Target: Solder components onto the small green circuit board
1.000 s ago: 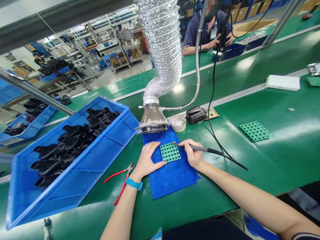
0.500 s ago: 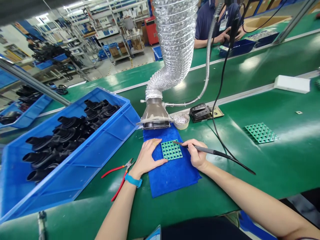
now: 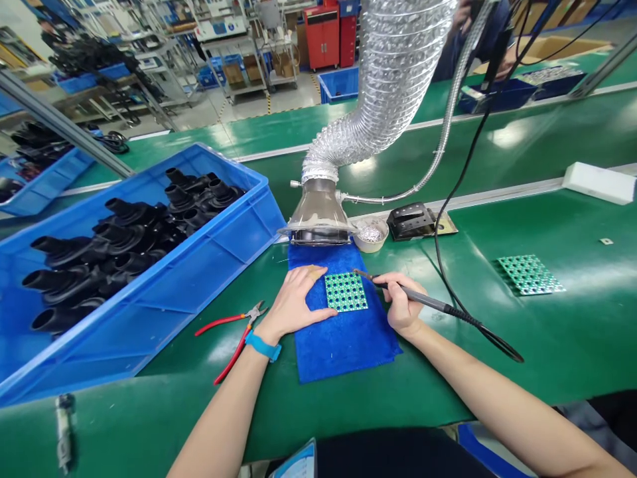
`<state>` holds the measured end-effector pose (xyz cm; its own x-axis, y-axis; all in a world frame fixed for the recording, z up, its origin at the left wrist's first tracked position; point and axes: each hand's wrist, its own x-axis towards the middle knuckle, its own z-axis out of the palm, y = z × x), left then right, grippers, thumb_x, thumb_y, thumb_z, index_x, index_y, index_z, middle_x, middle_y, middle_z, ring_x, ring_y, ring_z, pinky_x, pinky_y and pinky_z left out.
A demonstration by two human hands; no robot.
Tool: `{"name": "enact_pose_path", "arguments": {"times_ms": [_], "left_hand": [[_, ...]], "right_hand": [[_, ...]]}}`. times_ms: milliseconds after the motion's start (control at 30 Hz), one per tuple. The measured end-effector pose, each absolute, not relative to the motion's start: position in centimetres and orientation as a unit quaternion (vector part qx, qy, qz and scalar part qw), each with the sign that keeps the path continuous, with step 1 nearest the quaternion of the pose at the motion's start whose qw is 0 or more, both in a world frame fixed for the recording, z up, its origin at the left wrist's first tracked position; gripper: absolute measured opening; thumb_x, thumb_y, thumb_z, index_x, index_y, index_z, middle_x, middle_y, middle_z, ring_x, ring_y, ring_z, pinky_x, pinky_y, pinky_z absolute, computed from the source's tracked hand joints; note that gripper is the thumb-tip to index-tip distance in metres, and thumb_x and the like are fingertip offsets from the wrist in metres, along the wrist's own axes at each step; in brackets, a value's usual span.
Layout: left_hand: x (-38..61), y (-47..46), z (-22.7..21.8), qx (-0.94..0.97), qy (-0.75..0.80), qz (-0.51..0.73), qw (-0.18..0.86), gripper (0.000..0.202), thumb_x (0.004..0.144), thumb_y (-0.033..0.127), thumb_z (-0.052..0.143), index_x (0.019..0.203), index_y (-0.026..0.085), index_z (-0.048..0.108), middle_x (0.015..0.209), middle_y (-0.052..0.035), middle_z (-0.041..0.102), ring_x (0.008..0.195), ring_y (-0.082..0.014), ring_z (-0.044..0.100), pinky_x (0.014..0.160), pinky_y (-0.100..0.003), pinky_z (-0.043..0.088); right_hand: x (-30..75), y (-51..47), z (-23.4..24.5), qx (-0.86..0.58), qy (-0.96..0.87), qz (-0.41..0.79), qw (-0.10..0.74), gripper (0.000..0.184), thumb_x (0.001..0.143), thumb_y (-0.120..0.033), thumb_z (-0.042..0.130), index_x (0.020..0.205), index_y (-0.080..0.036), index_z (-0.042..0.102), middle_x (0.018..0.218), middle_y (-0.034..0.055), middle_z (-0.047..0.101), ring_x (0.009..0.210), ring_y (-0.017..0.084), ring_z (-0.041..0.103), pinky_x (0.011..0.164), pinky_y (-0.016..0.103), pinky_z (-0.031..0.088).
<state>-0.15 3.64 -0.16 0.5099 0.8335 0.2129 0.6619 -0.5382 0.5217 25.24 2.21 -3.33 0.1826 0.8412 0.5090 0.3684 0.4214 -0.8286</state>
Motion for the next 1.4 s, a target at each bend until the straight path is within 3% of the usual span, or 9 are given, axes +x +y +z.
{"name": "enact_pose_path", "arguments": {"times_ms": [233, 333, 467, 700, 967, 1200, 1400], "left_hand": [[-0.3, 3.6, -0.1, 0.842, 0.445, 0.232, 0.197, 0.083, 0.077, 0.059, 0.077, 0.146, 0.026, 0.045, 0.142, -0.0109, 0.055, 0.133, -0.0335, 0.049, 0.116, -0.054, 0.037], [0.1, 3.4, 0.4, 0.847, 0.437, 0.23, 0.196, 0.085, 0.076, 0.059, 0.078, 0.147, 0.027, 0.043, 0.143, -0.0113, 0.054, 0.134, -0.034, 0.048, 0.115, -0.054, 0.037], [0.9, 2.9, 0.9, 0.867, 0.416, 0.203, 0.185, 0.094, 0.074, 0.062, 0.079, 0.151, 0.027, 0.038, 0.145, -0.0134, 0.051, 0.134, -0.0364, 0.047, 0.114, -0.056, 0.037], [1.5, 2.6, 0.4, 0.866, 0.424, 0.194, 0.181, 0.08, 0.086, 0.049, 0.072, 0.153, 0.028, 0.034, 0.146, -0.013, 0.051, 0.135, -0.0338, 0.048, 0.114, -0.055, 0.039], [1.4, 2.5, 0.2, 0.833, 0.455, 0.242, 0.199, 0.079, 0.084, 0.041, 0.075, 0.152, 0.03, 0.035, 0.147, -0.0102, 0.05, 0.136, -0.0303, 0.048, 0.115, -0.052, 0.041], [2.1, 1.6, 1.2, 0.856, 0.42, 0.26, 0.151, 0.081, 0.085, 0.035, 0.074, 0.153, 0.031, 0.031, 0.143, -0.0114, 0.05, 0.133, -0.0309, 0.05, 0.113, -0.053, 0.042], [2.3, 1.2, 1.6, 0.879, 0.376, 0.282, 0.085, 0.081, 0.087, 0.031, 0.072, 0.155, 0.026, 0.029, 0.138, -0.0151, 0.052, 0.13, -0.0321, 0.052, 0.108, -0.052, 0.045]], "right_hand": [[25.9, 3.8, -1.4, -0.508, -0.533, 0.131, 0.664, 0.029, 0.099, -0.035, 0.044, 0.099, -0.021, 0.069, 0.062, -0.0016, 0.052, 0.05, 0.015, 0.048, 0.055, 0.032, 0.044], [25.9, 4.4, -1.0, -0.528, -0.562, 0.078, 0.633, 0.028, 0.1, -0.031, 0.043, 0.109, -0.02, 0.067, 0.08, 0.0037, 0.062, 0.069, 0.019, 0.059, 0.07, 0.037, 0.051], [26.0, 5.0, -1.2, -0.554, -0.614, 0.11, 0.552, 0.024, 0.098, -0.026, 0.047, 0.108, -0.02, 0.069, 0.101, 0.0077, 0.072, 0.092, 0.022, 0.067, 0.087, 0.041, 0.053], [25.4, 4.3, -1.0, -0.536, -0.592, 0.123, 0.589, 0.027, 0.101, -0.025, 0.045, 0.116, -0.019, 0.066, 0.099, 0.0076, 0.07, 0.091, 0.021, 0.068, 0.086, 0.04, 0.056], [23.9, 3.4, -1.2, -0.516, -0.636, 0.185, 0.543, 0.031, 0.1, -0.019, 0.049, 0.129, -0.023, 0.06, 0.107, 0.0066, 0.064, 0.09, 0.017, 0.068, 0.088, 0.034, 0.057], [23.5, 3.3, -1.6, -0.475, -0.632, 0.229, 0.568, 0.039, 0.094, -0.009, 0.053, 0.131, -0.022, 0.058, 0.106, 0.0046, 0.06, 0.084, 0.012, 0.065, 0.084, 0.029, 0.058], [23.5, 3.3, -1.6, -0.469, -0.633, 0.221, 0.576, 0.04, 0.094, -0.01, 0.055, 0.13, -0.025, 0.058, 0.106, 0.0043, 0.059, 0.085, 0.013, 0.064, 0.085, 0.031, 0.059]]}}
